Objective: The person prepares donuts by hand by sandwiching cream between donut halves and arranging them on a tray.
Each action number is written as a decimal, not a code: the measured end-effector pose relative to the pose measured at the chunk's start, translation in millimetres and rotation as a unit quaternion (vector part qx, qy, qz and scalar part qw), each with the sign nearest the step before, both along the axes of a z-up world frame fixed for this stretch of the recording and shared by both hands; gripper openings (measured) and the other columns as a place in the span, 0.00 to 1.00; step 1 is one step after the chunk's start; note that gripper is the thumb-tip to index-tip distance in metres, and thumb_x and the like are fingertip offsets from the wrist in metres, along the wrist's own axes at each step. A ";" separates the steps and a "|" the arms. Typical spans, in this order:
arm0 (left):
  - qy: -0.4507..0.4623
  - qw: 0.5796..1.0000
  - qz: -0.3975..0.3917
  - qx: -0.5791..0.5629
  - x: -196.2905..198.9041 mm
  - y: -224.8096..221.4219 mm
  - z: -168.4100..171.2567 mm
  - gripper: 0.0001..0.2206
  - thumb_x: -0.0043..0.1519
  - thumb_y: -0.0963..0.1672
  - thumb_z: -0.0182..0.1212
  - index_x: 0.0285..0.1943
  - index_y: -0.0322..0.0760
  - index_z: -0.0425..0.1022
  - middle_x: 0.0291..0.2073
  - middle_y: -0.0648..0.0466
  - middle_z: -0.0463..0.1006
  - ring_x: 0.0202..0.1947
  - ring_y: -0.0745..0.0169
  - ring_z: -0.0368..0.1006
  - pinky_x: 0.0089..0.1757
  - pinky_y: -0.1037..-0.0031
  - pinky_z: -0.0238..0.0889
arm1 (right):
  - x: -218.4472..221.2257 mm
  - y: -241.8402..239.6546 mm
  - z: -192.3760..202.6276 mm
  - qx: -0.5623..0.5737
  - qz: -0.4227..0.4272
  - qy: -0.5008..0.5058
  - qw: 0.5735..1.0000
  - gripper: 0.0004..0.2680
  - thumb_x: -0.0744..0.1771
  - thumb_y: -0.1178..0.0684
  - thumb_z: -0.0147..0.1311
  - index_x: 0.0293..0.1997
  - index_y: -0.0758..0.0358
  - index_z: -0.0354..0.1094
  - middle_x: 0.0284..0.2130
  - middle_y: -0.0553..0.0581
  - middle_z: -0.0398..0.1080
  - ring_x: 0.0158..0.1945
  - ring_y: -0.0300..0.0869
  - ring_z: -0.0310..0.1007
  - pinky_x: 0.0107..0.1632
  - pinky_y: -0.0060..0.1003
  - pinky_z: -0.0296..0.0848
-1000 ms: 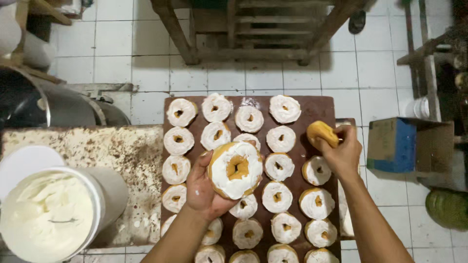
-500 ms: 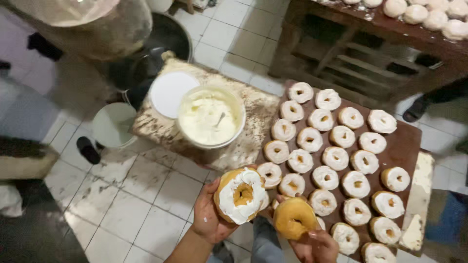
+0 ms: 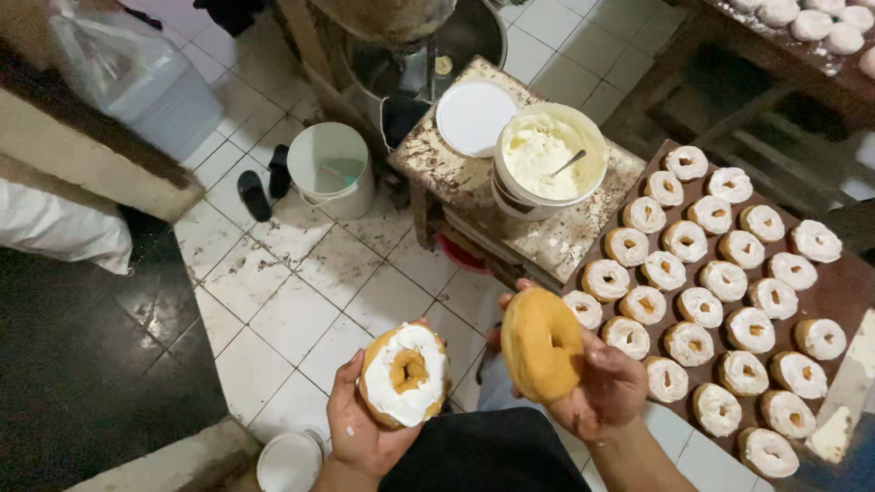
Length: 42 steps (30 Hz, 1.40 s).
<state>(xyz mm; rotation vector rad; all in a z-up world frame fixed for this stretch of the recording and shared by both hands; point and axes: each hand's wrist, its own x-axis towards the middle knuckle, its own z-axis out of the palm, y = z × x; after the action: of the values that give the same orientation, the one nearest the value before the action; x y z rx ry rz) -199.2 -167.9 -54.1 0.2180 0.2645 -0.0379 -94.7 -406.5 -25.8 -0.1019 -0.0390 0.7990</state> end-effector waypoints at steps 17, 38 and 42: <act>-0.048 0.952 -0.087 0.288 172.9 8.8 30.7 0.31 0.66 0.51 0.48 0.74 0.29 0.57 0.61 0.44 0.69 0.59 0.55 0.66 0.57 0.66 0.60 | 104.4 68.0 28.2 -0.568 -0.246 -0.516 0.592 0.30 0.65 0.53 0.53 0.76 0.67 0.42 0.74 0.76 0.47 0.77 0.67 0.47 0.75 0.58 0.48; -0.263 0.729 0.068 0.629 255.9 141.1 59.4 0.23 0.71 0.49 0.48 0.70 0.30 0.58 0.65 0.43 0.62 0.68 0.54 0.61 0.67 0.62 0.56 | 170.4 180.5 55.3 -0.455 -0.149 -0.302 0.824 0.33 0.61 0.55 0.68 0.74 0.71 0.52 0.65 0.71 0.61 0.68 0.51 0.66 0.68 0.48 0.65; -0.197 0.867 -0.004 0.458 251.2 159.8 63.3 0.25 0.68 0.49 0.47 0.69 0.28 0.58 0.64 0.40 0.62 0.63 0.51 0.62 0.63 0.60 0.56 | 158.2 209.7 65.6 -0.522 -0.230 -0.579 0.583 0.30 0.63 0.53 0.71 0.71 0.66 0.55 0.67 0.63 0.57 0.71 0.48 0.64 0.68 0.42 0.71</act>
<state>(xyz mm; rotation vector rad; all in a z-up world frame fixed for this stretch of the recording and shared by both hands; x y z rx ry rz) 52.0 -8.1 9.1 1.1652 -0.1532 0.1299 63.6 -196.8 39.9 -1.7197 -0.7678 -0.0092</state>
